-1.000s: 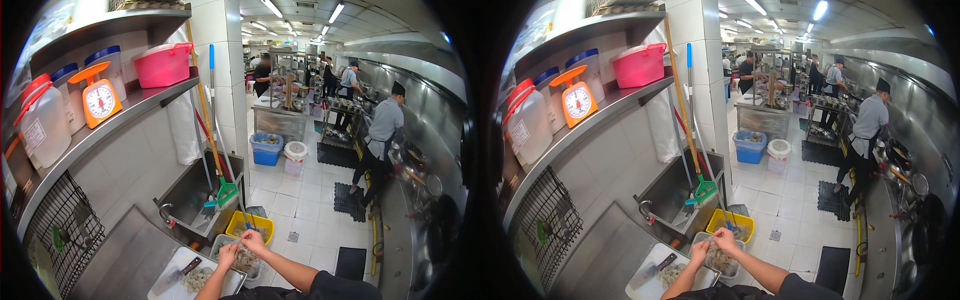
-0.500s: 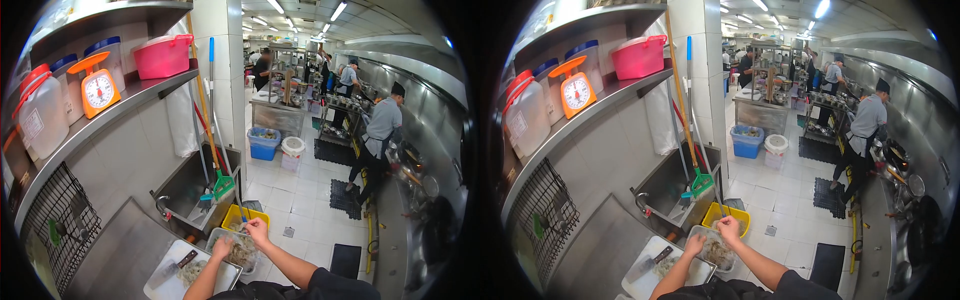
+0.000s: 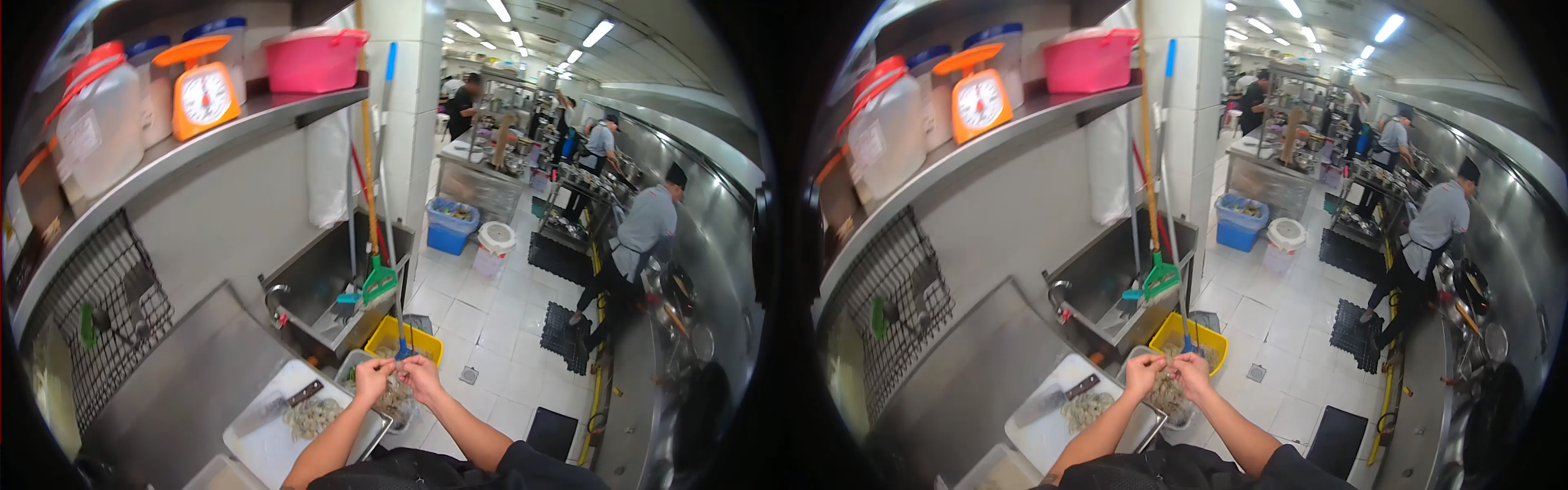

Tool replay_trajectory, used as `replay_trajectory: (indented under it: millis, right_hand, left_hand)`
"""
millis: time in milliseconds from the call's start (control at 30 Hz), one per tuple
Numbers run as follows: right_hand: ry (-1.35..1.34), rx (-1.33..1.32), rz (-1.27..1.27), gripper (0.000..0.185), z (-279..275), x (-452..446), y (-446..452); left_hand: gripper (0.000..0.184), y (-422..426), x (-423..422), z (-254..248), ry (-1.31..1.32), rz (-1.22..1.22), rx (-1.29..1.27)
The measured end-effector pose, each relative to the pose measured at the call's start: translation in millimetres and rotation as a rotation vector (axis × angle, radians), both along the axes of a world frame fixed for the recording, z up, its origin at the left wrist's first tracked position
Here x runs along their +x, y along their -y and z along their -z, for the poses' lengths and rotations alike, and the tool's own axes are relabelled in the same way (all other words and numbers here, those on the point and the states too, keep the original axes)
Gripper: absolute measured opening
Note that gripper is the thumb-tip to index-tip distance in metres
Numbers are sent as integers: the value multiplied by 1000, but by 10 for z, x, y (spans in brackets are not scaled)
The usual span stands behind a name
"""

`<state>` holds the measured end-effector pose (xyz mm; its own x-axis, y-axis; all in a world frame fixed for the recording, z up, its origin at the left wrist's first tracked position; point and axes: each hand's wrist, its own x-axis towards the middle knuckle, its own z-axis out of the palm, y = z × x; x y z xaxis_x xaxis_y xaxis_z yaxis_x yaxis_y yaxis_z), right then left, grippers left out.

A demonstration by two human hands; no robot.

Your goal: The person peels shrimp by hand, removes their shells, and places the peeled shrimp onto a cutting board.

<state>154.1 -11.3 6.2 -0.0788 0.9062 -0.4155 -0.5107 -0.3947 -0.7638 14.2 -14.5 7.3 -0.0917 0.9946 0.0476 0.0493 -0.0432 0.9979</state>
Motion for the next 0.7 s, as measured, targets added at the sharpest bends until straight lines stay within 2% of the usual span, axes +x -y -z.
replay_trajectory:
  millis: [67, 133, 167, 200, 233, 267, 300, 367, 433, 467, 533, 567, 667, 700]
  right_hand:
    - [272, 201, 87, 10, 130, -104, -10]
    - [606, 486, 238, 10, 131, -207, -12]
    - [592, 512, 243, 11, 146, -220, -48]
    - [578, 533, 244, 12, 170, -216, -70]
    - [520, 494, 198, 14, 106, -250, -57]
    - [458, 447, 163, 16, 51, -306, -46]
    - [472, 401, 85, 16, 166, -332, -81]
    - [477, 340, -52, 17, 327, -447, -47]
    - [390, 250, -214, 16, 300, -765, 105]
    - [374, 243, -289, 16, 291, -957, 195]
    - [390, 316, -427, 16, 284, -1271, 410]
    - [380, 316, -456, 16, 298, -1424, 507]
    - [536, 579, -555, 17, 241, -1781, 632]
    - [533, 585, -563, 17, 219, -1886, 693]
  left_hand:
    - [11, -7, -64, 116, -38, -100, -18]
    - [15, -15, -191, 155, 281, -320, -120]
    - [19, -30, -352, 288, 248, -378, -133]
    - [19, -10, -553, 480, 106, -392, -84]
    - [19, 78, -716, 464, 22, -424, -67]
    - [17, 203, -834, 353, 20, -510, -65]
    - [17, 295, -980, 440, -14, -533, -49]
    - [19, 688, -1234, 179, -47, -531, -84]
    - [21, 984, -1472, 307, -9, -634, 45]
    - [21, 1279, -1669, 250, -23, -706, 25]
    - [22, 1796, -1972, 12, -137, -781, -12]
    - [20, 2029, -2162, 2, -143, -882, 22]
    - [16, 2815, -2844, 179, -185, -1156, 67]
    - [16, 3176, -3014, 126, -362, -1147, -69]
